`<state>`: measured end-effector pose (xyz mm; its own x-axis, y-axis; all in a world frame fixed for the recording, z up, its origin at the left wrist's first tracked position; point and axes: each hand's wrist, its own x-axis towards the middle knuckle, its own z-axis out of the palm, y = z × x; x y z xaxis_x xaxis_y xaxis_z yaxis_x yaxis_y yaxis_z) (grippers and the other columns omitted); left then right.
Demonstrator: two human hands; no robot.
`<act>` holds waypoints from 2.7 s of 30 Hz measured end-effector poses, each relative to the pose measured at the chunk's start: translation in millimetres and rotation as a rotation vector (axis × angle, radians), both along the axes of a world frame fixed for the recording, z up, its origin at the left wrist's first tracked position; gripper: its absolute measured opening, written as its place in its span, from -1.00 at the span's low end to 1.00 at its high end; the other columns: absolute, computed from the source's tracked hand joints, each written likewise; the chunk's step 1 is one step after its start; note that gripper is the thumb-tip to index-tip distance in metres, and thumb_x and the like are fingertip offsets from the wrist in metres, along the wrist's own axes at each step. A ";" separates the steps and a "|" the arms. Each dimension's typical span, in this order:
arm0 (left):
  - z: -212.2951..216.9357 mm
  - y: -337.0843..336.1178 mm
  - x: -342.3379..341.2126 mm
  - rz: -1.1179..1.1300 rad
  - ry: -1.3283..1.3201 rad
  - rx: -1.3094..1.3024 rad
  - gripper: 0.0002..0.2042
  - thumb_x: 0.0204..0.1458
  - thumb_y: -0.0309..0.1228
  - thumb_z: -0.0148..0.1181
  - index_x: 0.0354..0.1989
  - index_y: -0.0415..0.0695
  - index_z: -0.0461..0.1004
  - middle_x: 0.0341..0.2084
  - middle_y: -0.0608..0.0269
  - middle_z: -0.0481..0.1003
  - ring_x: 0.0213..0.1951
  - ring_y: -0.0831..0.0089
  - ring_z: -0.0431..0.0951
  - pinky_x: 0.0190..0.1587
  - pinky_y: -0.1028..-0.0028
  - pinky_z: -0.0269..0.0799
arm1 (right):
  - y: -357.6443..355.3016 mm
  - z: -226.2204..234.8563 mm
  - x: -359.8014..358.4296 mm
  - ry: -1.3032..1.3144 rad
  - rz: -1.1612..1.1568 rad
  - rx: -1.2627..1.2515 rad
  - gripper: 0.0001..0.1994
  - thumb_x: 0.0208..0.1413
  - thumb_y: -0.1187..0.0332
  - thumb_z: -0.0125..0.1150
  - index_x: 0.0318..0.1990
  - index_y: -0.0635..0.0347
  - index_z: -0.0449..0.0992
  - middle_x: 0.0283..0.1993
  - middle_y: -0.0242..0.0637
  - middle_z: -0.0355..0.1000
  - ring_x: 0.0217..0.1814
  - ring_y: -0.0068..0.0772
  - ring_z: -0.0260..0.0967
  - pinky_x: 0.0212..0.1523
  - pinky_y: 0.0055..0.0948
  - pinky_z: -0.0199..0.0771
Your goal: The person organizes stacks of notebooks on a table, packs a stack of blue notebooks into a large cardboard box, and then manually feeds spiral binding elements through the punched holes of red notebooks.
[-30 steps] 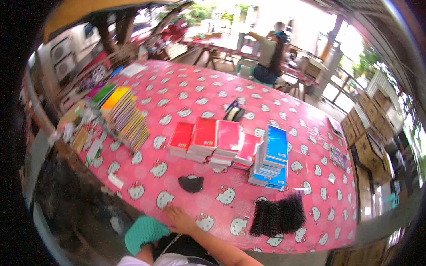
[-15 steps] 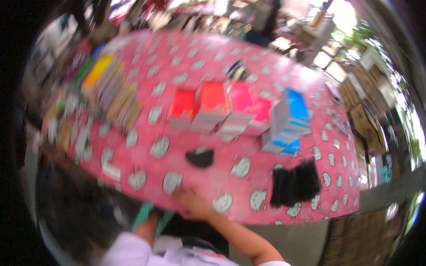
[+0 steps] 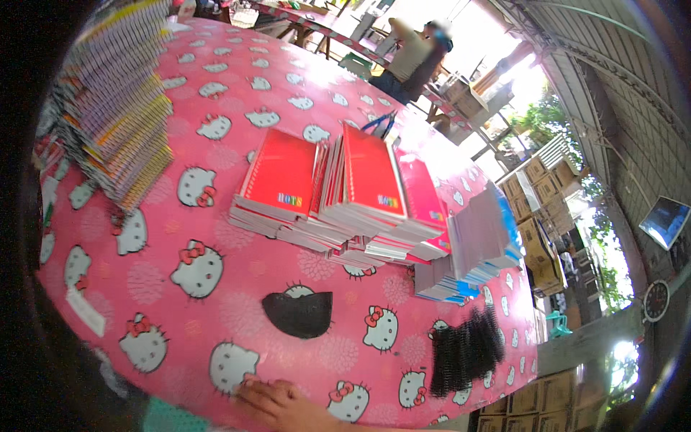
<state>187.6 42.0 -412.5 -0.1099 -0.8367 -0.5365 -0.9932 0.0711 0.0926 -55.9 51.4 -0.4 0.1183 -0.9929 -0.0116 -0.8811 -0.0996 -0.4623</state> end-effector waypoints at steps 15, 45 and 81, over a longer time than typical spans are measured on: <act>-39.6 3.9 5.6 0.058 -0.063 -0.097 -0.48 -0.03 -0.09 0.01 0.11 -0.02 0.19 0.12 0.07 0.12 0.13 0.17 0.13 0.13 0.22 0.10 | -0.9 -23.2 -9.1 -0.108 0.057 -0.056 -0.35 -0.07 0.05 0.07 0.22 0.05 0.19 0.29 -0.25 0.07 0.29 -0.18 0.02 0.10 -0.10 0.03; 118.7 -16.4 80.3 0.102 -0.070 0.245 -0.34 -0.13 0.04 0.10 0.17 -0.02 0.24 0.23 0.00 0.09 0.22 0.01 0.11 0.18 0.15 0.13 | 19.2 -29.1 -23.1 -0.102 0.097 -0.170 -0.41 -0.19 0.16 0.21 0.08 0.07 0.27 0.19 -0.25 0.14 0.22 -0.19 0.05 0.17 -0.13 0.05; 378.5 -362.4 14.7 -0.668 0.942 -0.561 -0.63 -0.06 -0.13 0.13 -0.24 -0.19 0.39 -0.11 -0.01 0.35 -0.03 0.06 0.30 0.03 0.15 0.11 | -55.5 -24.2 -25.9 0.254 -1.134 -0.462 -0.39 -0.22 0.17 0.27 0.09 0.06 0.29 0.28 -0.11 0.02 0.24 0.13 -0.04 0.15 0.10 -0.05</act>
<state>202.3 -320.4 -34.0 -0.7366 -0.5575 0.3829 -0.3175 0.7850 0.5319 -81.7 -4.1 -24.6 -0.7603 -0.4507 0.4678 -0.6354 0.6658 -0.3911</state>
